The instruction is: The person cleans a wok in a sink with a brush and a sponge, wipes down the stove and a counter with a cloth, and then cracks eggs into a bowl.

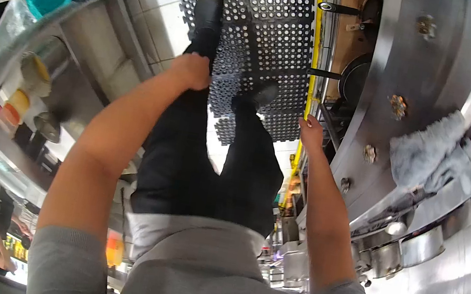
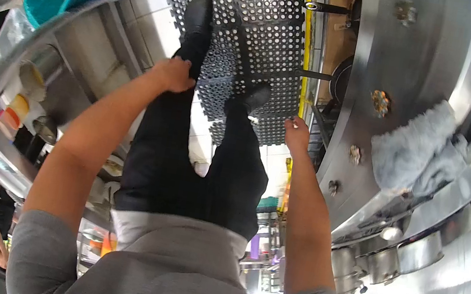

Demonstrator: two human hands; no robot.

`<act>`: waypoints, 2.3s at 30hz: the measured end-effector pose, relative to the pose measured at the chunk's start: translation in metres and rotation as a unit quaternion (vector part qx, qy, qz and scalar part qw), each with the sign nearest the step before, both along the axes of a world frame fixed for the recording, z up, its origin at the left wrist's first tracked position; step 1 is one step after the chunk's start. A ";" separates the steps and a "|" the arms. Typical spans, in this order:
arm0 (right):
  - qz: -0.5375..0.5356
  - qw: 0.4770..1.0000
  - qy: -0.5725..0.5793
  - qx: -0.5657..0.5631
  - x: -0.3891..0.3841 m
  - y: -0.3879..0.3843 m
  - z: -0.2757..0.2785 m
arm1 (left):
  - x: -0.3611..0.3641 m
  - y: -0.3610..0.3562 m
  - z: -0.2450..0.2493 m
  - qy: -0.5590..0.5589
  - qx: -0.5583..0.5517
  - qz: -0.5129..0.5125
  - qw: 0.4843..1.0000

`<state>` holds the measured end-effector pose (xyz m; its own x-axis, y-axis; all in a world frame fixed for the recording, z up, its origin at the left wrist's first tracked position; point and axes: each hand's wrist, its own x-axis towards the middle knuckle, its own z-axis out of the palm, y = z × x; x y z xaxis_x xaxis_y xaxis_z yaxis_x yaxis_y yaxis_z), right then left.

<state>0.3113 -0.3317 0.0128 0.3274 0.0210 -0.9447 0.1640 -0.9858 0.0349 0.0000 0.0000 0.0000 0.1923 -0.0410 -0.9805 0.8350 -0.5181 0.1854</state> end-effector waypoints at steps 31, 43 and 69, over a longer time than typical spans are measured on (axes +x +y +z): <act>-0.513 0.810 0.036 0.284 0.029 -0.085 -0.203 | 0.282 -0.193 -0.141 -0.387 -0.056 0.164 0.905; -0.348 0.907 0.036 0.235 -0.120 -0.093 -0.125 | 0.325 -0.217 -0.148 -0.362 -0.048 0.222 0.904; -0.022 0.951 0.051 0.303 -0.202 0.325 0.178 | -0.011 0.099 0.188 -0.060 -0.253 0.733 0.629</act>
<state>0.1094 -0.0068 0.1905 0.2470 0.5604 -0.7905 0.0944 -0.8259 -0.5559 -0.0107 0.0987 0.1878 0.4585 -0.0351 -0.8880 0.3120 0.9420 0.1239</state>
